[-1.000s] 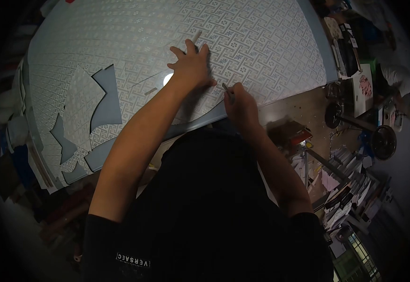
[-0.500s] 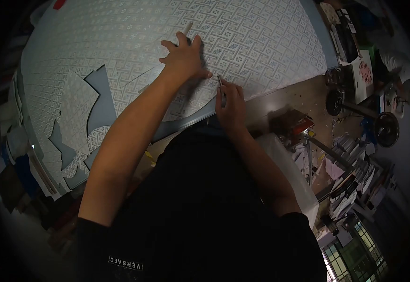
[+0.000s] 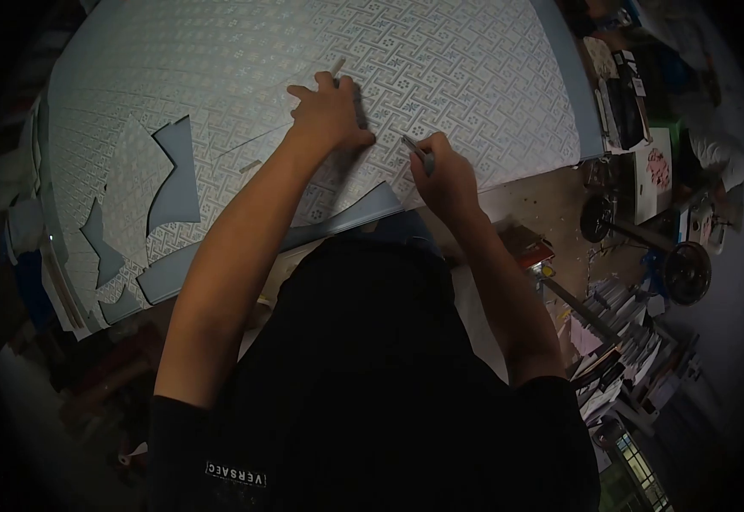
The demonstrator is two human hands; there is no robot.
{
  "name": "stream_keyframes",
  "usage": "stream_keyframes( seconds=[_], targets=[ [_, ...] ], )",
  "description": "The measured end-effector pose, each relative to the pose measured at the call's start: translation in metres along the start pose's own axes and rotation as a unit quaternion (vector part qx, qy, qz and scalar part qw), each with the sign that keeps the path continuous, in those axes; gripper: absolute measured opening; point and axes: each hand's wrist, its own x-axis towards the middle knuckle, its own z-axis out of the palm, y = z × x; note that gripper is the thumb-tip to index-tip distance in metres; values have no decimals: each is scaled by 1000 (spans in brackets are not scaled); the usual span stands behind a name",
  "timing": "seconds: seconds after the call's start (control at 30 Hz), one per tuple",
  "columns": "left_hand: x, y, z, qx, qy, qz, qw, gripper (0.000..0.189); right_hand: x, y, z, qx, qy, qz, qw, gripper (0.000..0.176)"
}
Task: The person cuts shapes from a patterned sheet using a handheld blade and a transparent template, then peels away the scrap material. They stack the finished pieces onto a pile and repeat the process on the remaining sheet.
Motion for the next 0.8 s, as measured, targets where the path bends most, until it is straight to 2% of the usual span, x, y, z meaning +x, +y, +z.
stream_keyframes(
  seconds=[0.17, 0.23, 0.43, 0.8],
  targets=[
    [-3, 7, 1, 20, 32, -17, 999, 112, 12, 1, -12, -15, -23, -35, 999, 20],
    [-5, 9, 1, 12, 39, -23, 999, 114, 15, -3, -17, -24, -77, 19, 997, 23],
    [-3, 10, 3, -9, 50, -32, 998, 119, 18, 1, -19, -13, -79, -44, 996, 24],
    [-3, 12, 0, -6, 46, -36, 998, 118, 24, -6, -23, -19, -112, -18, 993, 22]
  ],
)
